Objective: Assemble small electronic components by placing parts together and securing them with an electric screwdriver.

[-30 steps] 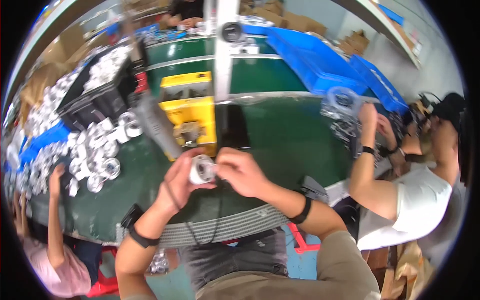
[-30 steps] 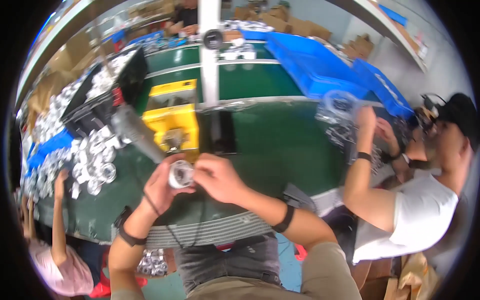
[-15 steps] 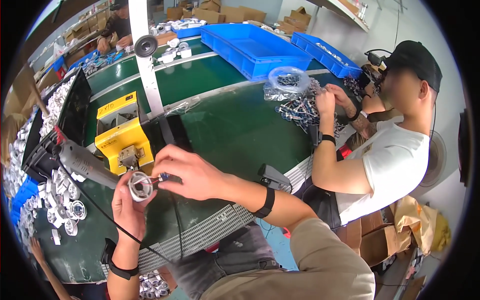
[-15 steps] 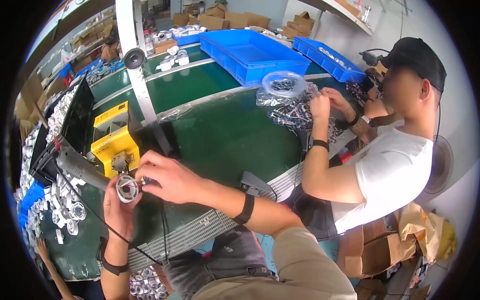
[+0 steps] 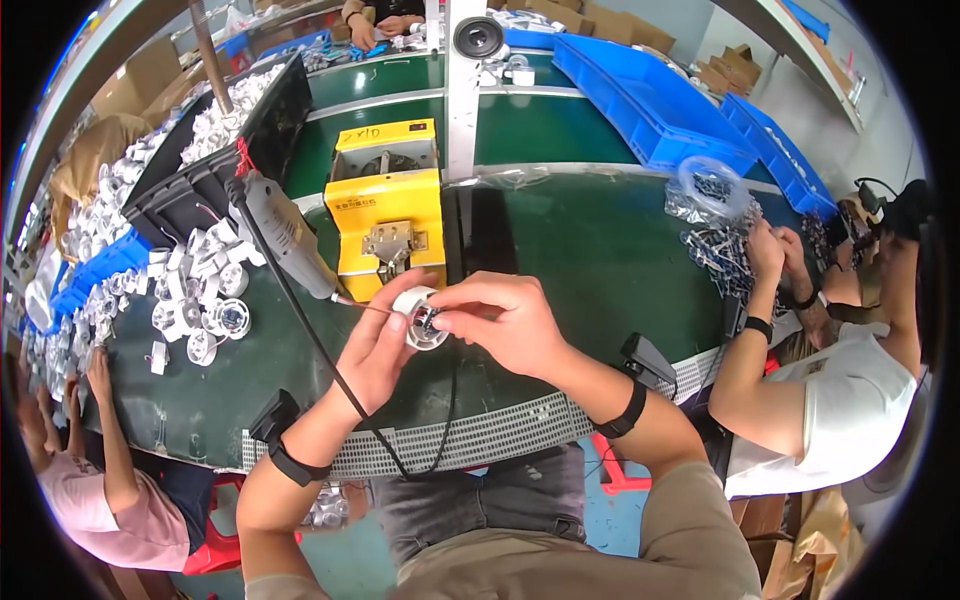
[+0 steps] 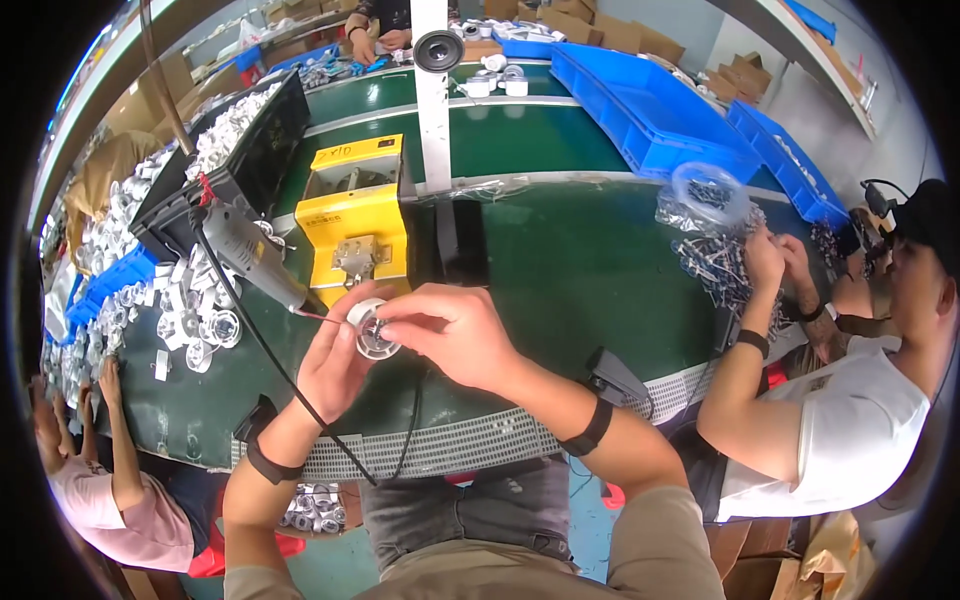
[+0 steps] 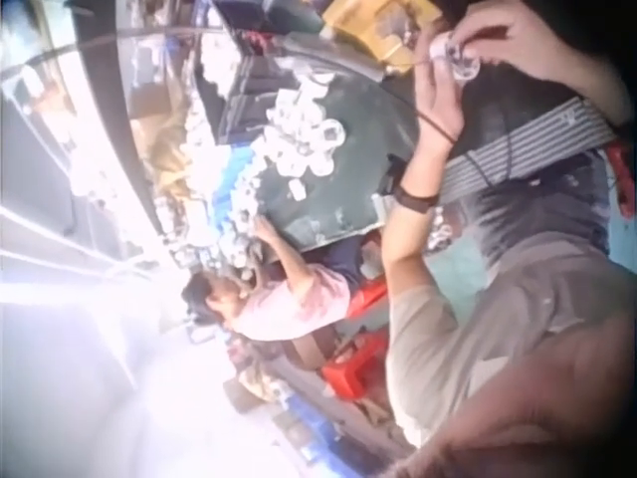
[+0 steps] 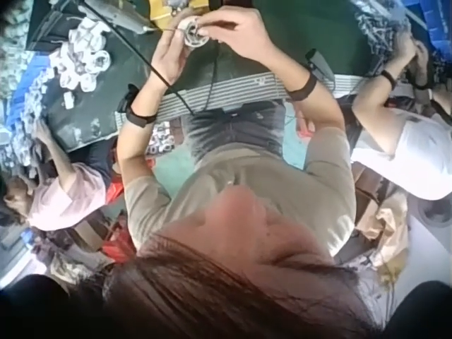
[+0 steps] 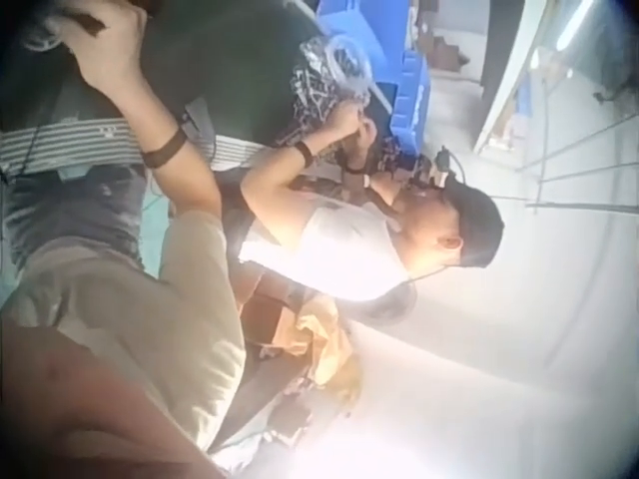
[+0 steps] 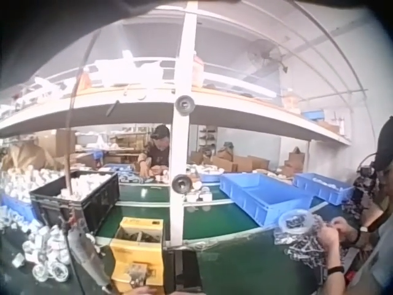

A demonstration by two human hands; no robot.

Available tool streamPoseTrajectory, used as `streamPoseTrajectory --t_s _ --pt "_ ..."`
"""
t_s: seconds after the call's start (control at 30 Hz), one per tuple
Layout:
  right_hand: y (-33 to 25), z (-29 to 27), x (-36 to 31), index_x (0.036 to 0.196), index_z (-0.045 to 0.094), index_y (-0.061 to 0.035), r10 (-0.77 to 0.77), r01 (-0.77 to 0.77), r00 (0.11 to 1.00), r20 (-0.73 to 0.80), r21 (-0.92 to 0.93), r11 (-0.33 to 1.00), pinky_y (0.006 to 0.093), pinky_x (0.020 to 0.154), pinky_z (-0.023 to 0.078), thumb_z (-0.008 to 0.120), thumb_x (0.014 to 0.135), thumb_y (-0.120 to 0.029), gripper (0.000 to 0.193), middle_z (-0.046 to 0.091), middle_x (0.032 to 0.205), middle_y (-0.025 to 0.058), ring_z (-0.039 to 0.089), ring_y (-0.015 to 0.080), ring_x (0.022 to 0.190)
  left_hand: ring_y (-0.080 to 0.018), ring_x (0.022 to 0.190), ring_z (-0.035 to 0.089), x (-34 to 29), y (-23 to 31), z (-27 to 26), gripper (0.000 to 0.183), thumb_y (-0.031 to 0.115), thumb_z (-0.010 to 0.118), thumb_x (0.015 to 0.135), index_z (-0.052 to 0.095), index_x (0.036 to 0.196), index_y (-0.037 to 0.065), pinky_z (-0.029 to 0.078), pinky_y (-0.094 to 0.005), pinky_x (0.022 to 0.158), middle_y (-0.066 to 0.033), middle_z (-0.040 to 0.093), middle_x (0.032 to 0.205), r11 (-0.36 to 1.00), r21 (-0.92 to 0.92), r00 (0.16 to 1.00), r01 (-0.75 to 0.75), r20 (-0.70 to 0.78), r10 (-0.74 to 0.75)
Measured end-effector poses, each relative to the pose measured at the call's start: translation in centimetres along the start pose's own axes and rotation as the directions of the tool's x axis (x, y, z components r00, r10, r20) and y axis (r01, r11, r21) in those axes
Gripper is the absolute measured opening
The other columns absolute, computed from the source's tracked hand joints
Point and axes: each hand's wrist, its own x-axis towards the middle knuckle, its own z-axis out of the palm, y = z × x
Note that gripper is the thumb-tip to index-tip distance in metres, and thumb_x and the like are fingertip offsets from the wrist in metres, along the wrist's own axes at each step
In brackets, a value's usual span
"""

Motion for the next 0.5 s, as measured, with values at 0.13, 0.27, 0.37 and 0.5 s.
streamPoseTrajectory --t_s 0.13,0.27,0.37,0.5 --pt "0.8 0.1 -0.1 0.093 0.072 -0.0032 -0.154 0.144 0.987 -0.041 -0.183 0.972 0.0259 0.061 0.051 0.076 0.074 -0.001 0.02 0.07 0.084 0.0081 0.063 0.0126 0.067 -0.0222 0.125 0.045 0.0 -0.1 0.0 0.051 0.028 0.039 0.102 0.025 0.146 0.007 0.036 -0.0376 0.106 -0.0126 0.041 0.139 1.0 0.016 1.0 0.025 0.008 -0.025" --pt "1.1 0.5 -0.3 0.09 0.072 -0.0045 -0.269 0.238 0.961 -0.067 -0.293 0.926 0.0258 0.063 0.051 0.077 0.072 -0.001 0.019 0.068 0.083 0.0067 0.064 0.0147 0.073 -0.0174 0.122 0.045 0.0 -0.3 0.4 0.055 0.035 0.035 0.103 0.017 0.15 0.014 0.038 -0.0314 0.102 -0.0089 0.042 0.139 0.999 0.019 0.999 0.031 0.019 -0.031" --pt "0.8 0.6 -0.3 0.09 0.072 -0.0035 -0.399 0.35 0.917 -0.018 -0.444 0.825 0.0271 0.066 0.052 0.078 0.07 -0.001 0.021 0.067 0.087 0.0069 0.064 0.0156 0.079 -0.019 0.124 0.044 -0.2 -0.7 0.1 0.059 0.038 0.033 0.103 0.01 0.151 0.014 0.037 -0.0317 0.102 -0.0086 0.04 0.141 0.997 0.077 0.998 0.004 0.066 -0.009" --pt "0.4 1.6 -0.2 0.094 0.07 -0.0023 -0.242 0.194 0.948 -0.205 -0.231 0.953 0.0276 0.07 0.054 0.078 0.071 -0.001 0.024 0.065 0.095 0.0098 0.064 0.0171 0.084 -0.02 0.124 0.042 0.1 -1.0 -0.5 0.065 0.042 0.03 0.102 0.002 0.152 0.01 0.035 -0.0318 0.102 -0.0112 0.038 0.14 0.968 0.233 0.985 -0.095 0.164 0.057"
